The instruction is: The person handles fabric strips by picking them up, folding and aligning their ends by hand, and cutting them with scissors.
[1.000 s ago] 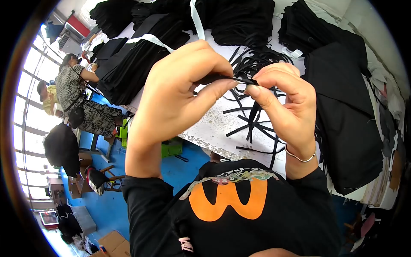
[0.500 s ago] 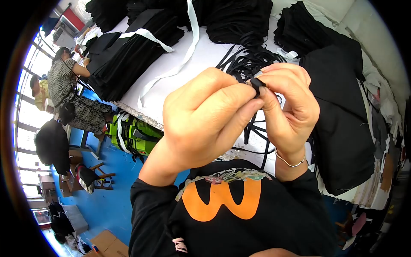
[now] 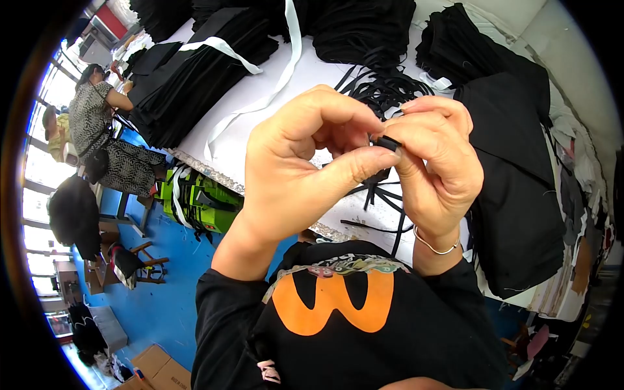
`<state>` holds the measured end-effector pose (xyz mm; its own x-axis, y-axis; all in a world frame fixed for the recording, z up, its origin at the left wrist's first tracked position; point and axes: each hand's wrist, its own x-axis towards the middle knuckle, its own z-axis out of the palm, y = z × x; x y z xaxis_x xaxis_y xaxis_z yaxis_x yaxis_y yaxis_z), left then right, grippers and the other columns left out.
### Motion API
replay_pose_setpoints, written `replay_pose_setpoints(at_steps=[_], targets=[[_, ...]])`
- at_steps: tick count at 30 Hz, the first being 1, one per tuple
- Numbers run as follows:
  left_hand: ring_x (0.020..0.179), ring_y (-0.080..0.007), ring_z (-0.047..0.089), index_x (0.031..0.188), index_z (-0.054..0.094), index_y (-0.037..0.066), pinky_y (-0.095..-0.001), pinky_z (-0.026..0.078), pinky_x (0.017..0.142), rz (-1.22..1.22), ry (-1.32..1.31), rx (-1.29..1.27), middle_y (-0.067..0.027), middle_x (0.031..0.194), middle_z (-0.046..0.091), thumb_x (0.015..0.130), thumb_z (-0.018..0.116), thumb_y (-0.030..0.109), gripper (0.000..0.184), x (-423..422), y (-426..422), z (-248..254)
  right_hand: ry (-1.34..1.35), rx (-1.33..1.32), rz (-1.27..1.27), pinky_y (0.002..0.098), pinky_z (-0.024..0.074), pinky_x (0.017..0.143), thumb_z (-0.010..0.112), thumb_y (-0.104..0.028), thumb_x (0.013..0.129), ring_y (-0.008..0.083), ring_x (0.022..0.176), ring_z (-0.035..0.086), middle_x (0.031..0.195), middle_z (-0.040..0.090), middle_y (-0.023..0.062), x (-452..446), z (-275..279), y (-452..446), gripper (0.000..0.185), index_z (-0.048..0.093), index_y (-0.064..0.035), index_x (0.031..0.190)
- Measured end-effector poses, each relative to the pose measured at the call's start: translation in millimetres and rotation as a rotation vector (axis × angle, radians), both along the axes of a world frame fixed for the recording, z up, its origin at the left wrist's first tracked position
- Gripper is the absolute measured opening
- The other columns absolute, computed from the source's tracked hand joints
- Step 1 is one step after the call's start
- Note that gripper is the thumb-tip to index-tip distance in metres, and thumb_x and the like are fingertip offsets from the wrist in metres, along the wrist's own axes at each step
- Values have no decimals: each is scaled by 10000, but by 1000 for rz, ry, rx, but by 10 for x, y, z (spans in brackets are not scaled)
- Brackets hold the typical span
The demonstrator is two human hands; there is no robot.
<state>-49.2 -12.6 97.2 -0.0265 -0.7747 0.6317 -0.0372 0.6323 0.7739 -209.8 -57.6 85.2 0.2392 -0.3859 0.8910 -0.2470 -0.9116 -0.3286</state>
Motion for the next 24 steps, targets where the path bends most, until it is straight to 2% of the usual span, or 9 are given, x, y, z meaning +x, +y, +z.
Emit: replay_pose_setpoints(at_steps=[9,19,21,24], targets=[[721,-98,535,860,605,-3,-210,449,635,-168,175,147,-56,816,550,686,759,-67,241,19,-14,-35,21,4,61,305,336,813,757,-81,641,185,846,580,792,674,-36,-3,13,-15,196,707,-130,823],[718,-98,534,857,605,2,-202,448,626,-161,227,179,-57,824,546,700,751,-59,222,-28,-2,-62,0,37,101,308,342,808,748,-75,656,191,841,579,799,676,-23,-3,-8,-7,181,704,-112,827],[665,-50,541,849,646,-9,-168,440,584,-141,266,142,-26,812,582,742,761,-27,158,-48,-15,-78,5,30,97,310,342,808,746,-71,655,193,840,580,798,676,-21,-7,-6,-9,181,704,-110,827],[682,-53,533,856,639,-9,-173,434,595,-151,253,145,-26,825,573,743,755,-35,164,-42,-9,-75,15,28,96,314,339,807,741,-57,654,197,837,581,791,672,-15,-13,1,-7,186,701,-108,828]])
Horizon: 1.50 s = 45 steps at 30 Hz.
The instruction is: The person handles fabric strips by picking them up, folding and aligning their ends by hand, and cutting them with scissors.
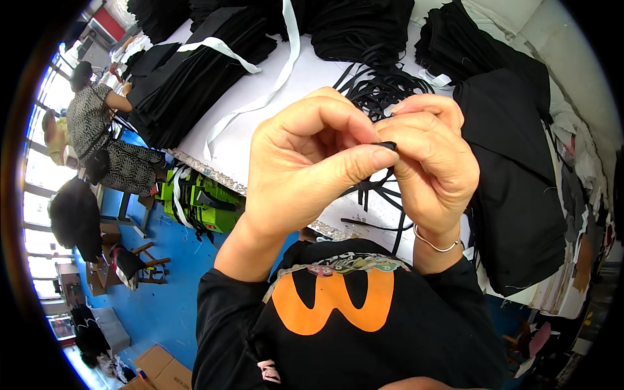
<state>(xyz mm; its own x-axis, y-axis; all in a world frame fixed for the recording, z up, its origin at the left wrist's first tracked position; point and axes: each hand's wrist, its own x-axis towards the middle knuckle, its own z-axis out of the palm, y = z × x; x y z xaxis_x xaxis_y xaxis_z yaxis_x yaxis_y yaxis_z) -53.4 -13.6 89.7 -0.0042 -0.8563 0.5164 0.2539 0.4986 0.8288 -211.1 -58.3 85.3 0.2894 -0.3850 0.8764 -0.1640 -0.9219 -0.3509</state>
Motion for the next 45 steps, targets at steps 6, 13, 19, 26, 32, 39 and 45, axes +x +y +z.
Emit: replay_pose_setpoints(at_steps=[6,13,19,26,32,39,45], targets=[[706,-54,518,884,628,-12,-177,418,605,-6,3,-20,-28,859,559,743,748,-45,189,-14,-1,-35,12,-17,-14,319,331,802,740,-50,659,206,831,584,780,665,-13,-6,-2,12,183,693,-107,826],[705,-56,518,952,672,-15,-168,414,608,47,-91,-57,-36,885,560,729,751,-59,241,-16,18,-45,1,-17,0,332,322,811,745,-65,670,202,832,585,773,661,-12,-27,-14,15,174,680,-110,825],[712,-64,530,934,696,-9,-171,424,597,68,-44,-124,-50,900,563,726,736,-89,226,-46,45,-39,17,-41,-31,348,310,823,743,-63,670,199,839,589,779,654,-13,-42,5,51,184,669,-105,834],[721,-71,541,919,695,-13,-179,435,607,51,-51,-86,-55,907,576,739,725,-89,198,-50,37,-23,5,-66,-66,355,308,823,751,-57,645,197,847,590,788,653,-18,-41,-25,58,205,662,-106,823],[738,-83,563,906,695,-14,-188,449,629,-40,-52,-18,-57,908,588,749,722,-76,171,28,-17,-20,5,-89,-83,360,303,828,752,-60,639,189,844,590,783,652,-27,-40,-68,38,192,664,-108,803],[773,-150,589,876,679,-39,-218,475,635,-51,-92,-35,-131,897,612,679,763,-51,215,86,-43,-38,50,-95,-99,370,280,843,753,-91,644,170,836,586,754,643,-44,-63,-54,52,172,667,-129,788],[755,-146,609,864,677,-45,-203,490,617,85,-248,-152,-136,902,619,665,762,-70,218,78,-16,1,48,-131,-128,367,276,841,751,-103,633,160,829,584,733,636,-49,-53,-55,42,161,663,-127,765]])
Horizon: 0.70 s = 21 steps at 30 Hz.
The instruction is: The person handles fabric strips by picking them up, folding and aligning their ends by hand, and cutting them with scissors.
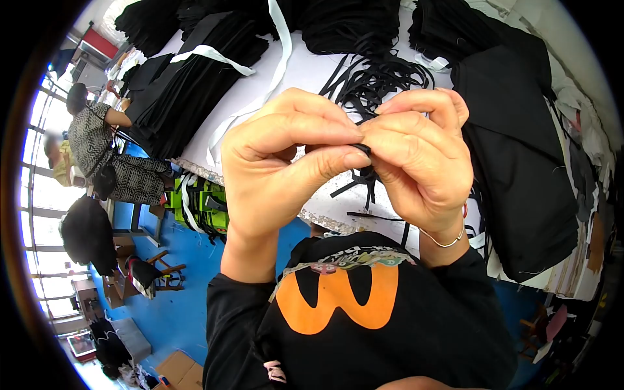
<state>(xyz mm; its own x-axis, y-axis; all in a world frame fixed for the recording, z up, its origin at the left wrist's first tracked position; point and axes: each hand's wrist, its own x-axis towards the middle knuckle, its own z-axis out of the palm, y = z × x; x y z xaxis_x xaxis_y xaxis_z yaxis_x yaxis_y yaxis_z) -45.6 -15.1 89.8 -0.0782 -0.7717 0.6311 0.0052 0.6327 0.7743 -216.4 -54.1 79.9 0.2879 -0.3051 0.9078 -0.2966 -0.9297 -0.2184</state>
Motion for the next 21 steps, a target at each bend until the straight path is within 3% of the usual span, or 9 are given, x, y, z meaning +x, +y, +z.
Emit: replay_pose_setpoints(at_steps=[6,15,17,19,21], targets=[[751,-139,604,845,674,-33,-211,492,631,-19,29,12,-125,895,611,679,742,-93,189,4,-51,-44,24,-33,33,372,286,829,758,-113,617,177,831,588,755,639,-27,-23,-48,-92,186,658,-110,774],[785,-156,600,853,673,-30,-225,472,655,-193,84,188,-133,888,615,721,715,-62,142,72,-94,-28,54,249,289,368,334,856,781,-151,661,183,845,590,701,622,-14,-84,-27,-131,141,666,-108,731],[810,-125,603,860,686,-21,-238,479,734,-135,78,152,-76,870,639,856,656,44,72,30,-105,-21,-98,334,357,313,399,794,764,-101,702,181,803,592,702,620,2,-44,-71,-146,92,691,-70,750],[870,-125,591,954,664,-11,-247,463,793,-114,68,104,-68,902,635,927,593,159,185,-12,-173,-107,-342,505,472,274,435,730,744,-24,733,156,797,589,750,627,35,-2,-133,-155,69,692,-11,777],[926,-140,578,1179,513,2,-256,443,835,-114,36,136,-54,957,628,968,528,306,370,-67,-206,-330,-505,600,487,221,448,667,712,13,792,100,782,571,827,628,65,-11,-124,-153,61,677,47,828]])
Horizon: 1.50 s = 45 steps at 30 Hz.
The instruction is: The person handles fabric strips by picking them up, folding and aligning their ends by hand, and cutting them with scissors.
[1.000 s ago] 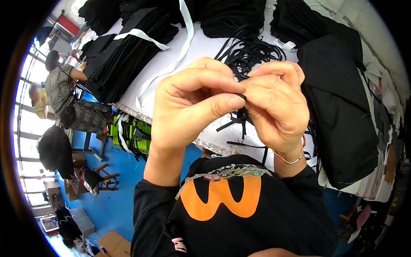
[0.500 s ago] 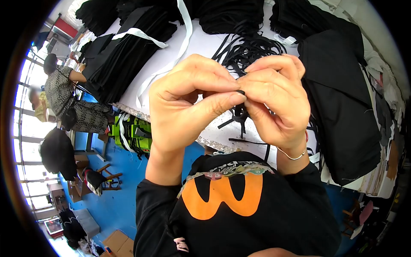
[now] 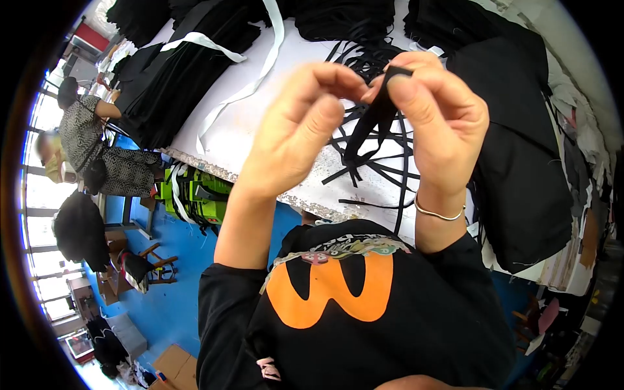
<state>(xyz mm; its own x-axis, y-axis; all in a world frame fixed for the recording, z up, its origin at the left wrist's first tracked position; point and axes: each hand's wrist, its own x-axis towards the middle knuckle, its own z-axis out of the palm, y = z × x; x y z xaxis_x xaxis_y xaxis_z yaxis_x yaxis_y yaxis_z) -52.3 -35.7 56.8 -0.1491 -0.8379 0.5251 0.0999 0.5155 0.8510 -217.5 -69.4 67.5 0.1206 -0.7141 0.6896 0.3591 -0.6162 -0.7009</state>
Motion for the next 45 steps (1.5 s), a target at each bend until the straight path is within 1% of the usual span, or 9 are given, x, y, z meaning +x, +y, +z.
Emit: replay_pose_setpoints(at_steps=[4,11,20,23,26,32,35,39,45], targets=[[1014,-193,577,1224,428,-25,-334,419,930,-251,-237,247,-111,1028,597,957,468,460,555,16,44,-491,-191,115,-74,201,498,665,663,-31,858,101,703,631,782,683,87,-41,148,-57,86,683,53,852],[762,-124,533,983,594,2,-277,440,712,3,-449,467,-28,786,589,940,553,175,184,252,355,-978,-317,43,-409,324,516,777,630,-69,888,216,761,645,847,667,147,-367,142,-369,164,671,87,916],[724,-148,557,1065,619,2,-257,442,658,105,-436,438,-80,872,620,843,640,91,241,227,396,-838,-237,24,-368,329,520,758,638,-60,877,199,730,643,820,669,148,-99,173,-149,153,667,89,863],[753,-156,574,1065,609,7,-259,444,671,89,-654,157,-94,906,624,836,654,69,242,83,377,-709,-298,38,-288,194,471,646,680,-43,853,97,663,608,785,688,108,9,196,-89,114,673,71,846],[795,-190,591,1073,599,6,-279,455,706,150,-366,-121,-108,951,624,859,617,44,219,-34,318,-636,-146,29,-398,274,501,739,641,-47,873,181,709,644,791,670,146,6,128,-46,136,665,86,867],[996,-171,570,1116,582,-9,-294,442,869,184,-9,33,-96,1031,618,988,474,241,301,-302,169,-375,-53,-38,-348,255,479,726,636,-40,872,166,717,635,859,666,135,124,-12,50,124,653,76,830],[964,-105,541,1122,578,18,-262,437,846,-166,412,231,-59,1069,612,985,500,303,326,-353,112,-310,-120,89,-282,194,440,658,707,-2,816,60,703,529,853,606,53,154,-16,81,58,670,42,806],[755,-54,477,995,625,-10,-201,387,725,-193,356,421,5,821,575,948,579,233,252,-260,200,-291,-132,52,-276,195,450,664,691,14,825,69,706,547,856,607,60,133,-38,58,41,667,45,811],[690,-56,493,855,670,-4,-184,377,618,130,86,368,5,792,576,901,634,151,165,-121,201,-288,-113,-70,-384,282,503,701,613,-23,882,175,704,626,829,659,134,149,-54,76,122,645,84,834]])
